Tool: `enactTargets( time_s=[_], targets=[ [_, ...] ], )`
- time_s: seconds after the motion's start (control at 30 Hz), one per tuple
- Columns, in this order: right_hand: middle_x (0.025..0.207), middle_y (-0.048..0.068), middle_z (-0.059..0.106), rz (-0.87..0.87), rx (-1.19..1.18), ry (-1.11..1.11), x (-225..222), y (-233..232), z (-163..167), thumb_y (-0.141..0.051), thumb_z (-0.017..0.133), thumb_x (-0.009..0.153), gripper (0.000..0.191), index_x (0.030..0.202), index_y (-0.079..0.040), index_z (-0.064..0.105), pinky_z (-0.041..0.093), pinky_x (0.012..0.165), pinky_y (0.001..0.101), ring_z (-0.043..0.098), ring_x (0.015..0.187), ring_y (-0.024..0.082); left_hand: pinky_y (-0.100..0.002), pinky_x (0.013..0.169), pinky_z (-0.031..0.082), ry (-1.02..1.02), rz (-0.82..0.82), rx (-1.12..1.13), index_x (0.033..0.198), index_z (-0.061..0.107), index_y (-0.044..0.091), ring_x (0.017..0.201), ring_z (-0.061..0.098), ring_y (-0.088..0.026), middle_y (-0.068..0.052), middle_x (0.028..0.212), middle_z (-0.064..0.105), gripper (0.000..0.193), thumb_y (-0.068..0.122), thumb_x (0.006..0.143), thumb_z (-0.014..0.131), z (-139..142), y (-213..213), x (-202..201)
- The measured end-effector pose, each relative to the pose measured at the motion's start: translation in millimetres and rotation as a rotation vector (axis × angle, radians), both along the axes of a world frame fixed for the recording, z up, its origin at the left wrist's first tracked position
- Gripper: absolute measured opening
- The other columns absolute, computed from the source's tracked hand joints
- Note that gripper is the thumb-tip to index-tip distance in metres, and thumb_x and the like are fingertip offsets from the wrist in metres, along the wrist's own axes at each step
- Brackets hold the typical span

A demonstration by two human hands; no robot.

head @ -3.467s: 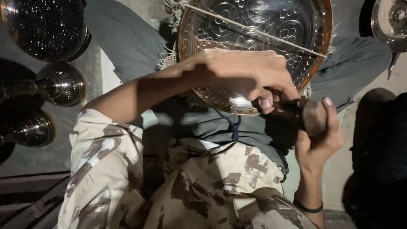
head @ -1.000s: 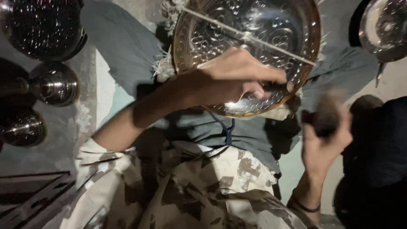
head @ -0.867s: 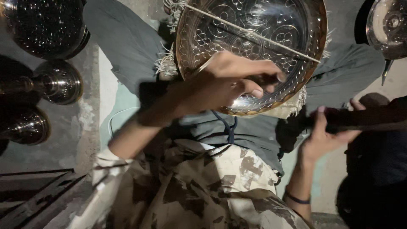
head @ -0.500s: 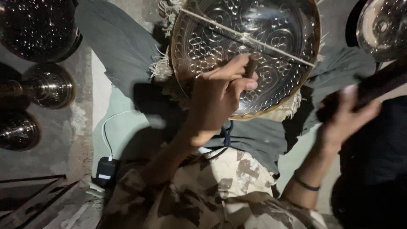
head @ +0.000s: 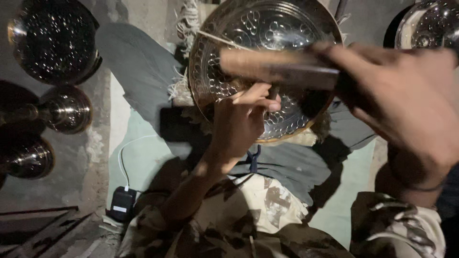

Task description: The person sits cross-legged on the floor with a large decorated brass plate resting on their lap. They hold a small chisel against the plate's surface with one hand and strike it with a wooden mallet held in the other hand, repeatedly repositioning the chisel to work along the engraved pattern.

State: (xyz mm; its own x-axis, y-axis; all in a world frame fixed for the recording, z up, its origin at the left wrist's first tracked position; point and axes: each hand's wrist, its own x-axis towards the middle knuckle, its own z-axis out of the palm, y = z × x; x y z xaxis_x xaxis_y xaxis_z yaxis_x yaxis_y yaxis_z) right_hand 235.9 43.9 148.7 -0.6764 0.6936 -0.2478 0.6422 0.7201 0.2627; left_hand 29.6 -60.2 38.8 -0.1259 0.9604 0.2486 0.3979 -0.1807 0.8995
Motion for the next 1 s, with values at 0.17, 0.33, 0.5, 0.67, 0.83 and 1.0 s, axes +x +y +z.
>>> enactTargets(
  time_s=[0.17, 0.33, 0.5, 0.67, 0.83, 1.0],
  targets=[
    [0.111, 0.006, 0.074, 0.135, 0.091, 0.226, -8, -3, 12, -0.017, 0.086, 0.069, 0.077, 0.141, -0.019, 0.059, 0.058, 0.075, 0.0355, 0.074, 0.084, 0.025, -0.023, 0.065, 0.062, 0.008, -0.071, -0.018, 0.117, 0.069, 0.008, 0.092, 0.081, -0.015, -0.006, 0.096, 0.079, 0.021, -0.003, 0.100, 0.061, -1, 4, -4],
    [0.122, 0.014, 0.069, -0.097, -0.091, 0.497, -5, -13, 1, -0.005, 0.084, 0.079, 0.075, 0.147, -0.013, 0.053, 0.057, 0.080, 0.0410, 0.072, 0.097, 0.033, -0.024, 0.066, 0.063, -0.010, -0.266, 0.107, 0.116, 0.067, 0.003, 0.084, 0.080, -0.014, -0.009, 0.091, 0.078, 0.020, -0.004, 0.097, 0.068, -8, 18, -13],
    [0.121, 0.019, 0.068, -0.161, -0.141, 0.696, 28, -39, -14, 0.000, 0.078, 0.077, 0.068, 0.140, -0.006, 0.053, 0.056, 0.088, 0.0410, 0.071, 0.105, 0.034, -0.030, 0.063, 0.060, 0.066, -0.395, 0.196, 0.116, 0.069, 0.002, 0.075, 0.077, -0.016, -0.014, 0.091, 0.077, 0.027, 0.006, 0.090, 0.078, -18, 29, -22],
    [0.134, 0.018, 0.061, -0.364, -0.072, 0.797, 64, -81, -63, 0.001, 0.079, 0.093, 0.067, 0.148, -0.009, 0.042, 0.055, 0.099, 0.0398, 0.067, 0.116, 0.032, -0.028, 0.059, 0.061, 0.078, -0.658, 0.102, 0.120, 0.069, 0.003, 0.072, 0.078, -0.016, -0.010, 0.089, 0.079, 0.027, 0.005, 0.093, 0.074, -24, 51, -22],
    [0.142, 0.012, 0.052, -0.525, -0.023, 1.413, 70, -106, -122, 0.002, 0.079, 0.097, 0.081, 0.154, -0.018, 0.025, 0.056, 0.096, 0.0388, 0.066, 0.115, 0.030, -0.027, 0.062, 0.063, 0.085, -0.788, 0.067, 0.124, 0.066, 0.003, 0.080, 0.080, -0.017, -0.012, 0.093, 0.079, 0.035, 0.012, 0.091, 0.073, -24, 67, -20],
    [0.149, 0.006, 0.043, -0.481, 0.019, 1.228, 74, -109, -116, 0.004, 0.078, 0.101, 0.097, 0.160, -0.026, 0.007, 0.058, 0.094, 0.0378, 0.065, 0.114, 0.028, -0.031, 0.061, 0.062, 0.215, -0.841, -0.059, 0.124, 0.066, 0.004, 0.074, 0.080, -0.018, -0.013, 0.089, 0.078, 0.032, 0.010, 0.093, 0.068, -19, 71, -23]
  ],
)
